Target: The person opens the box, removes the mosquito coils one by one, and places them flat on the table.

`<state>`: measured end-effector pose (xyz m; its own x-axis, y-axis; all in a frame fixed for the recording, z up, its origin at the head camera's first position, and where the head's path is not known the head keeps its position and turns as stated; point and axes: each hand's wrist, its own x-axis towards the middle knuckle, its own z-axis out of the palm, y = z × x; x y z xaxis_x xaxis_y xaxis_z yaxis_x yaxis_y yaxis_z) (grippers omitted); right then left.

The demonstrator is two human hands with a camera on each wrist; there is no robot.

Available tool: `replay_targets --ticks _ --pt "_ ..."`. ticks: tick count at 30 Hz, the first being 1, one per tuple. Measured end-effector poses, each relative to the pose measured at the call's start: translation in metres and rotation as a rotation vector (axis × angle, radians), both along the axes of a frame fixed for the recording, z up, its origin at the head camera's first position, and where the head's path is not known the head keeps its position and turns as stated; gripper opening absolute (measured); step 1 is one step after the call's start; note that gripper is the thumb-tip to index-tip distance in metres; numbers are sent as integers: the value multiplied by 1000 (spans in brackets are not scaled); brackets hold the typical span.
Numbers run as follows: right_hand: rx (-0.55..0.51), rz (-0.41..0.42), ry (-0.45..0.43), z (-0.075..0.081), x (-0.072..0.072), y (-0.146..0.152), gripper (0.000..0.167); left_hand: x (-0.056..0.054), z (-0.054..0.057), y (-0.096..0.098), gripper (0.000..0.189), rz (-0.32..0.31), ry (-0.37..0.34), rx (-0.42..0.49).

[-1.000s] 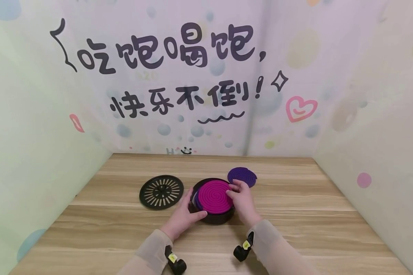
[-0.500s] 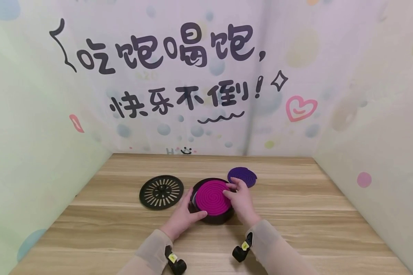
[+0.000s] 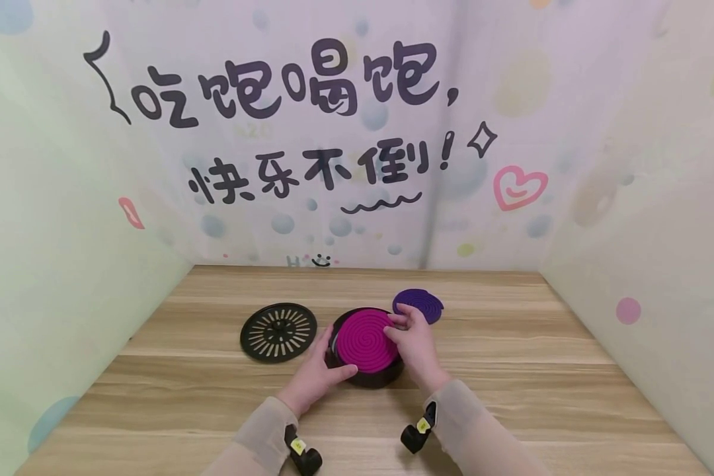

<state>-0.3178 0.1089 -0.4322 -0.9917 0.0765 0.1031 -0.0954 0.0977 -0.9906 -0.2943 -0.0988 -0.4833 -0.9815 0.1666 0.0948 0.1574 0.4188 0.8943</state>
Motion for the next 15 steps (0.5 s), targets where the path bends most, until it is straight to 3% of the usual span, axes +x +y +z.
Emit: replay_targets --ticks 15 --pt "-84 9 -134 9 -2 -2 55 1 1 0 107 -4 -5 8"
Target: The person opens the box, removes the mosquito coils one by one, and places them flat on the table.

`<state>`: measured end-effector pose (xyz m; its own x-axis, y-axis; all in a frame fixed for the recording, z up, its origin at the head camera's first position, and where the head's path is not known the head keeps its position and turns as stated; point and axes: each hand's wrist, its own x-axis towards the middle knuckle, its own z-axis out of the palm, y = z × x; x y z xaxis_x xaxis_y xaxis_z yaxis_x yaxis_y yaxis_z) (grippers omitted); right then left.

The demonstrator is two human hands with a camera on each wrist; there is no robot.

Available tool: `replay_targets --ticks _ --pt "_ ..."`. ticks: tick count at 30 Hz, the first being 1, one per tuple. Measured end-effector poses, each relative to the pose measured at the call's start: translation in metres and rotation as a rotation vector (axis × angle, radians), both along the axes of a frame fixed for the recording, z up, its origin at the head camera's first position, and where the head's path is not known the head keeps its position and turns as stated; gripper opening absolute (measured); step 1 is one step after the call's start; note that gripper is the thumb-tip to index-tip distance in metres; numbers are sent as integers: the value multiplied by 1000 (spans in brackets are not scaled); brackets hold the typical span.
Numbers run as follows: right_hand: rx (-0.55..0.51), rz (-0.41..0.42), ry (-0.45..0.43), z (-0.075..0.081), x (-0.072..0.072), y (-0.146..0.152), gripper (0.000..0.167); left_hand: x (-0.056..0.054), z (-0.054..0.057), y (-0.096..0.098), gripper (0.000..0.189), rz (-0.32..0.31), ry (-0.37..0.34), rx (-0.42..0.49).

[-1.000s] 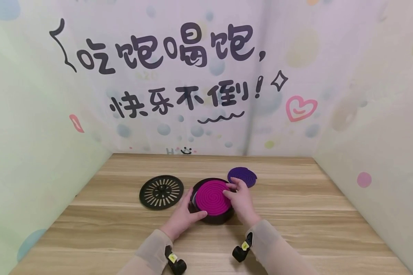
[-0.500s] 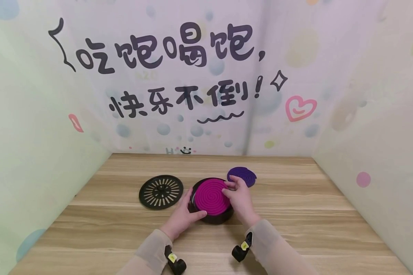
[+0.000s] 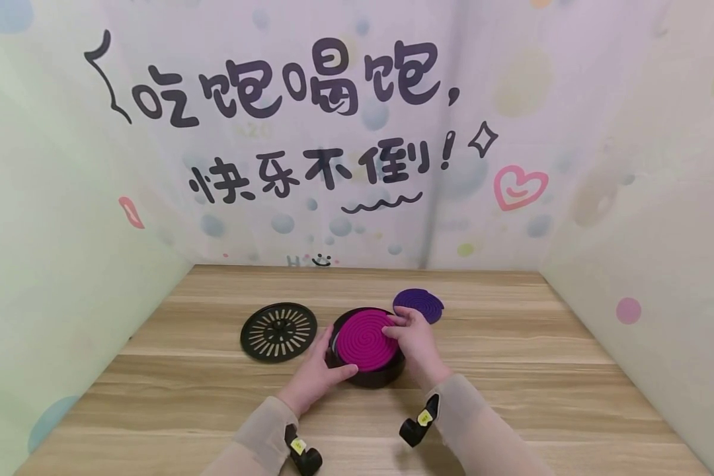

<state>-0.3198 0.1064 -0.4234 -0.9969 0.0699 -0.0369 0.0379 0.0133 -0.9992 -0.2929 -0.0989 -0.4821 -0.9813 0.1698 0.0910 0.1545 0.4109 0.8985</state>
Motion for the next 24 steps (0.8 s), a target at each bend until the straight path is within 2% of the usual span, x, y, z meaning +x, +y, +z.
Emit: replay_targets --ticks 16,24 --pt "-68 19 -71 3 -4 0 53 0 2 0 108 1 6 -12" --pt "-48 63 -69 5 -5 0 50 1 3 1 108 2 0 -11"
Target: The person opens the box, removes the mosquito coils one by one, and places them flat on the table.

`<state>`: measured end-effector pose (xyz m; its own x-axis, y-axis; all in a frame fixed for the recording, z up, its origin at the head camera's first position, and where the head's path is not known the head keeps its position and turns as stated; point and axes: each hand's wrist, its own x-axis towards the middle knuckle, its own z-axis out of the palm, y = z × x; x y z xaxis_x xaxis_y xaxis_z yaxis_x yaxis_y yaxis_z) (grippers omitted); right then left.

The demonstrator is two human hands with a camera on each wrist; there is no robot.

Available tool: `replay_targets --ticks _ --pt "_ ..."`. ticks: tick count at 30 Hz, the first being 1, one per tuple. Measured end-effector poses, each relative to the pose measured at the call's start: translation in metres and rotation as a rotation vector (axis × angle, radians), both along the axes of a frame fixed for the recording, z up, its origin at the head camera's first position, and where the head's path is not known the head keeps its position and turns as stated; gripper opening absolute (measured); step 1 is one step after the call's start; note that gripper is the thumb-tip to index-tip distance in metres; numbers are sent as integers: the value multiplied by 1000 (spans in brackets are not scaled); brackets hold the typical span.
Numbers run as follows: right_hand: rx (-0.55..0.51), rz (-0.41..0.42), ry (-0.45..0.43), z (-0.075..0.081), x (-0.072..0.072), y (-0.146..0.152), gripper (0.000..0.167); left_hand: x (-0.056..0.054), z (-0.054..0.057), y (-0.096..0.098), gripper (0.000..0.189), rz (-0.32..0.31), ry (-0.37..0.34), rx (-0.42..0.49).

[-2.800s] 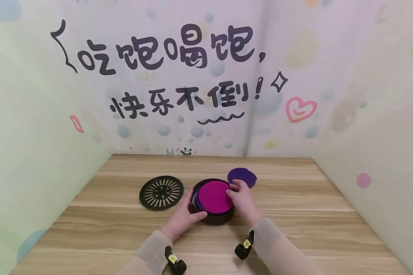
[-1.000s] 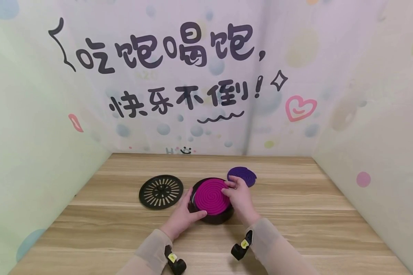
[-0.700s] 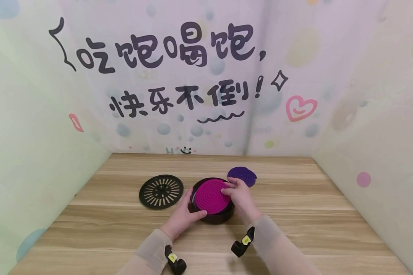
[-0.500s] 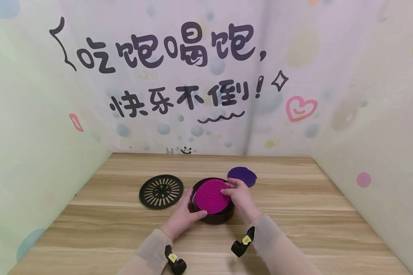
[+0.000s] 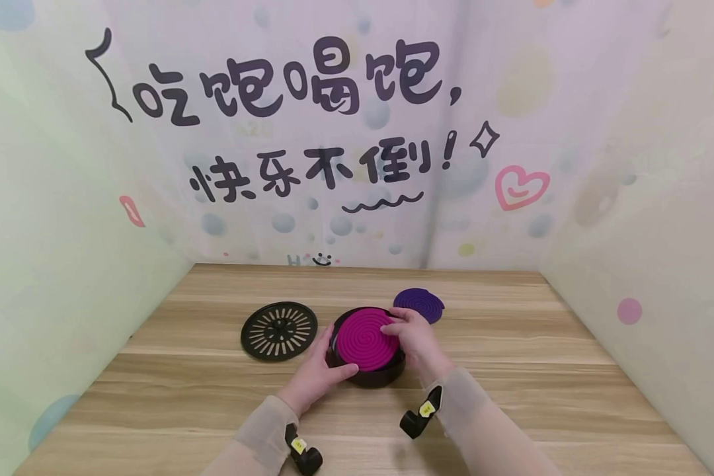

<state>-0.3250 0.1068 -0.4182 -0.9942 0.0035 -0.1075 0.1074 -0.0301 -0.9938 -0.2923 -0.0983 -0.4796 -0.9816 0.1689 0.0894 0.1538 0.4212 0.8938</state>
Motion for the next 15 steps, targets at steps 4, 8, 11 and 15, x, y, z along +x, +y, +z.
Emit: replay_targets --ticks 4,8,11,15 --pt "21 37 -2 2 0 1 50 0 0 0 108 -2 -1 5" --pt "41 66 -17 4 -1 3 50 0 0 0 108 -3 -2 15" --pt "34 83 -24 4 -2 3 52 -1 0 0 108 -4 -1 16" --pt "12 109 -39 4 -3 3 55 0 0 0 108 -5 -6 14"
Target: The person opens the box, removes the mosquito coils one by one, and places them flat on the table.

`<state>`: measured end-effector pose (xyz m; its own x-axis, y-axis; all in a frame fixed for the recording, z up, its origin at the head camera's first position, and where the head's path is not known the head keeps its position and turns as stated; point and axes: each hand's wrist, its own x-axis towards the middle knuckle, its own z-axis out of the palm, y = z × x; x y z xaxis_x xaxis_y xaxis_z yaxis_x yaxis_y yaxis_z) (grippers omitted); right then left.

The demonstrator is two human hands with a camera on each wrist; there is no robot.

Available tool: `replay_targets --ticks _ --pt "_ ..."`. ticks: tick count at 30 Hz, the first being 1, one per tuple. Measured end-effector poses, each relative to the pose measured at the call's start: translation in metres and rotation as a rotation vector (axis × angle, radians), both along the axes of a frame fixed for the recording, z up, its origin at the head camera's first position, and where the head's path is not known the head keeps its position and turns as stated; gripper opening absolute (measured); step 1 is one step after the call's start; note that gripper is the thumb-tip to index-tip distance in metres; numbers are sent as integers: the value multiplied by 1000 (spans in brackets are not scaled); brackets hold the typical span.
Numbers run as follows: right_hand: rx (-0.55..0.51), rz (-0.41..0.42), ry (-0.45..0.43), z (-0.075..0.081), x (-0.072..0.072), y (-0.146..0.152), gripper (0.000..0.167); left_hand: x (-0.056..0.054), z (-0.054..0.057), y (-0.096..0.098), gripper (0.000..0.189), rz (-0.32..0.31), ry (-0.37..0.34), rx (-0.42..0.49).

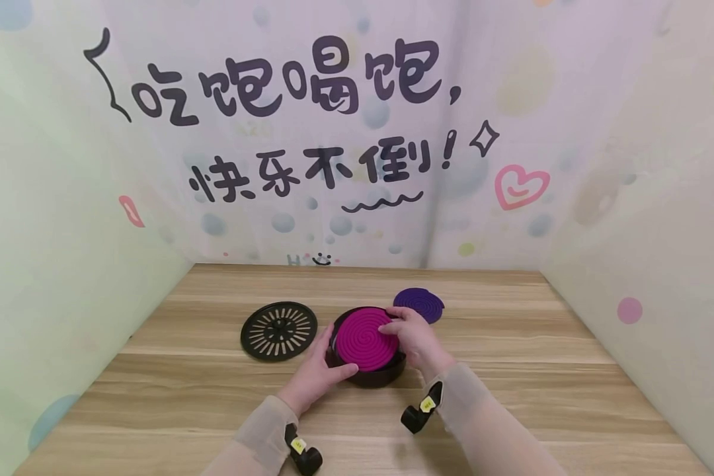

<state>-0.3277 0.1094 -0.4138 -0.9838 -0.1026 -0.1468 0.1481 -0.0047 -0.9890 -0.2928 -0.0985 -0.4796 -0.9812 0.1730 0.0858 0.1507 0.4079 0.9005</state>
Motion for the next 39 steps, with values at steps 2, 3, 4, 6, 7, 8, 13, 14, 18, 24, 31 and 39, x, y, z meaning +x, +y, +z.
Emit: replay_targets --ticks 2,3,4,6,7,8,13,14,18,24,31,39 --pt "-3 10 -3 0 0 0 56 0 1 0 108 0 -2 1" --pt "-3 11 -6 0 0 0 57 1 1 0 108 0 -2 2" --pt "-2 12 -7 -1 0 -1 58 1 1 0 108 0 -3 2" --pt "4 17 -5 -1 -1 -1 58 1 2 0 108 -1 -4 3" --pt "8 18 -6 -2 -1 -1 59 1 2 0 108 -1 -4 5" --pt "8 19 -8 -2 -1 -1 59 1 2 0 108 -1 -5 5" --pt "2 45 -6 -2 -1 -1 61 1 2 0 107 -1 -9 9" --pt "0 50 -6 -2 -1 0 62 1 2 0 107 -1 -9 8" --pt "-8 64 -1 -2 0 0 63 1 1 0 107 1 -10 7" --pt "-27 56 7 -3 0 -1 61 0 0 0 107 -2 -7 10" --pt "-66 41 -2 -5 -1 0 61 -1 -1 -1 107 -5 1 12" --pt "-166 22 -5 -4 -1 2 61 -1 -1 0 107 -5 1 18"
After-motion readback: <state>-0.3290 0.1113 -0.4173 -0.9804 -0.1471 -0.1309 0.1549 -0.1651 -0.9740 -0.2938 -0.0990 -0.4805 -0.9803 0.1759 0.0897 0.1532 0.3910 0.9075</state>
